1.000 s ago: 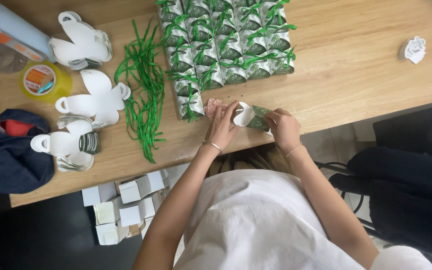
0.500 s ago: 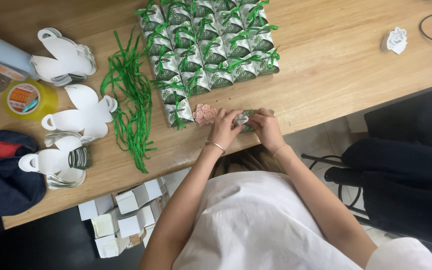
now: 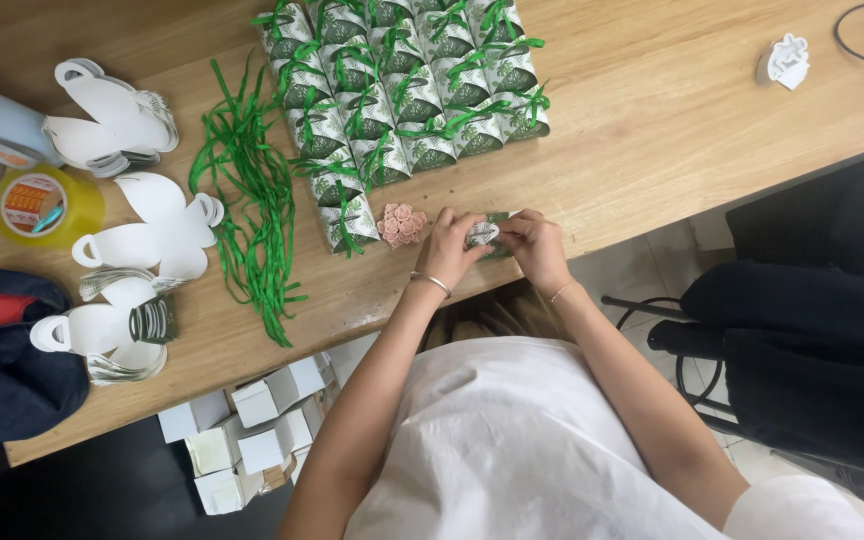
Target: Packaging decorative floral candles into small gift boxes and securing them with ribbons.
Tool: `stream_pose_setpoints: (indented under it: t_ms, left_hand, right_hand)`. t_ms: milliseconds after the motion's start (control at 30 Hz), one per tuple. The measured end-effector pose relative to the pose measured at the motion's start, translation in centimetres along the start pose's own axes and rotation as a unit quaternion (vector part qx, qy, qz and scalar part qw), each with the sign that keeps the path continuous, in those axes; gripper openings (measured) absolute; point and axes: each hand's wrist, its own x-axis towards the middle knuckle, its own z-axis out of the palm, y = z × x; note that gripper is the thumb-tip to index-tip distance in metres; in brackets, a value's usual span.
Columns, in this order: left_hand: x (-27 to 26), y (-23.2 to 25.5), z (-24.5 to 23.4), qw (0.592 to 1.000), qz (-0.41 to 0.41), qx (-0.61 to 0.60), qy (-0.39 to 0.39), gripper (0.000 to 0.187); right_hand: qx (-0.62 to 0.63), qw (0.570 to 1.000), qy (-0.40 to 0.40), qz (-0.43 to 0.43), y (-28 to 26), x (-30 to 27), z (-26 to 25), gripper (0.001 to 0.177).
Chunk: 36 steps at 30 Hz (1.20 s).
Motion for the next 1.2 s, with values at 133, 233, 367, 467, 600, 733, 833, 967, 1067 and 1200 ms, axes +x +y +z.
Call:
stream_pose_setpoints:
  t_ms: [133, 233, 367, 467, 600, 733, 833, 967, 1067, 1200]
  left_hand:
    - [0.1, 0.7, -0.1, 1.0, -0.009, 0.003, 0.004, 0.053]
    - [0.2, 1.1, 0.1, 1.0, -0.014, 0.008, 0.002, 0.053]
    - [0.5, 1.4, 0.3, 0.999, -0.017, 0.028, -0.014, 0.054]
    - [1.0, 1.6, 0.7, 0.998, -0.025, 0.043, -0.024, 0.053]
    - [1.1, 1.6, 1.5, 0.998, -0.029, 0.056, -0.025, 0.054]
    - [0.4, 2.3, 1.0, 0.998, -0.029, 0.048, -0.012, 0.057]
    - [-0.4, 2.6, 0.7, 0.999, -0.044, 0.018, 0.008, 0.051]
    - [-0.9, 1.2, 1.8, 0.997, -0.044, -0.019, 0.059, 0.03]
    - [-0.9, 1.0, 1.9, 0.994, -0.077, -0.061, 0.056, 0.022]
    - [-0.9, 0.5, 2.3, 0.991, -0.088, -0.088, 0.058, 0.019]
  right_hand:
    - [0.012, 1.0, -0.013, 0.018, 0.2, -0.1, -0.1, 0.016]
    - [0.018, 0.999, -0.02, 0.033, 0.5, -0.1, -0.2, 0.016]
    - [0.062, 0.996, -0.024, 0.058, -0.3, -0.2, -0.4, 0.019]
    - [0.121, 0.987, -0.033, 0.098, -1.8, -0.4, -1.3, 0.023]
    - [0.114, 0.99, -0.031, 0.076, -2.0, -0.6, -1.7, 0.019]
    - [0.002, 0.999, 0.008, 0.034, 0.5, -0.6, -1.2, 0.015]
    - [-0.041, 0.999, 0.013, 0.027, 0.9, -0.8, -1.4, 0.015]
    - [-0.051, 0.997, 0.037, 0.038, -1.5, -0.6, -2.7, 0.016]
    - [-0.035, 0.995, 0.076, 0.057, -2.6, -0.2, -4.5, 0.024]
    - [0.032, 0.997, 0.018, 0.075, -1.1, -0.4, -5.8, 0.057]
